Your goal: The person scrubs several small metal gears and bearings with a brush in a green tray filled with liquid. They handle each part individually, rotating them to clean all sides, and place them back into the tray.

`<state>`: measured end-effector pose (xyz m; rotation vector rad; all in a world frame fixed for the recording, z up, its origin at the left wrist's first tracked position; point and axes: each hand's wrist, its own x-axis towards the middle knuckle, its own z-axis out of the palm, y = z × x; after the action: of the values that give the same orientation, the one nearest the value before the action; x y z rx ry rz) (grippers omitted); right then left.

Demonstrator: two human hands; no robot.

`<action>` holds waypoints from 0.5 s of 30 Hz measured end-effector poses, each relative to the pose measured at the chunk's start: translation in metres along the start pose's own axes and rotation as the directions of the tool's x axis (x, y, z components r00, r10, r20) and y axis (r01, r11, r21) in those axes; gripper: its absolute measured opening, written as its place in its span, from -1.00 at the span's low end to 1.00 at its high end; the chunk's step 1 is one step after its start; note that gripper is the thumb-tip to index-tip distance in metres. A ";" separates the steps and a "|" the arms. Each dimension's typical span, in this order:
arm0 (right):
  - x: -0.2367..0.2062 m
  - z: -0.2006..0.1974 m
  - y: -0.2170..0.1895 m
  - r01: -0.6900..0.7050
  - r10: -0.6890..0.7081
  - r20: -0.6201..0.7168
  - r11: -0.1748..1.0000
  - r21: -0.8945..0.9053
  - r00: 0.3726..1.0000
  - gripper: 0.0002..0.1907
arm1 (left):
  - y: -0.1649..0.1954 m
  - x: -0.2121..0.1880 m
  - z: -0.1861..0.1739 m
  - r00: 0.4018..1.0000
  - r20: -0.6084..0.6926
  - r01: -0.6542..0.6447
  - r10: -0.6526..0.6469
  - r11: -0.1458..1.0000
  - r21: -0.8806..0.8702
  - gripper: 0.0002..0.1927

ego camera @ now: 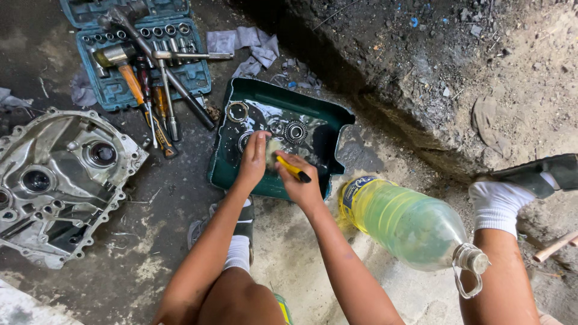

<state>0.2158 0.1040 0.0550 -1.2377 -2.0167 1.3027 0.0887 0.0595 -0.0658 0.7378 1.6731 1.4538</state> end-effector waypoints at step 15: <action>-0.006 -0.007 0.016 -0.212 0.213 0.082 0.977 -0.015 0.974 -0.72 | 0.000 0.000 0.003 0.996 0.024 0.086 -0.085 0.994 -0.068 -0.53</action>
<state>0.2313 0.1047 0.0444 -1.4582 -1.9889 1.4696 0.0912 0.0613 -0.0661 0.6339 1.6106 1.4312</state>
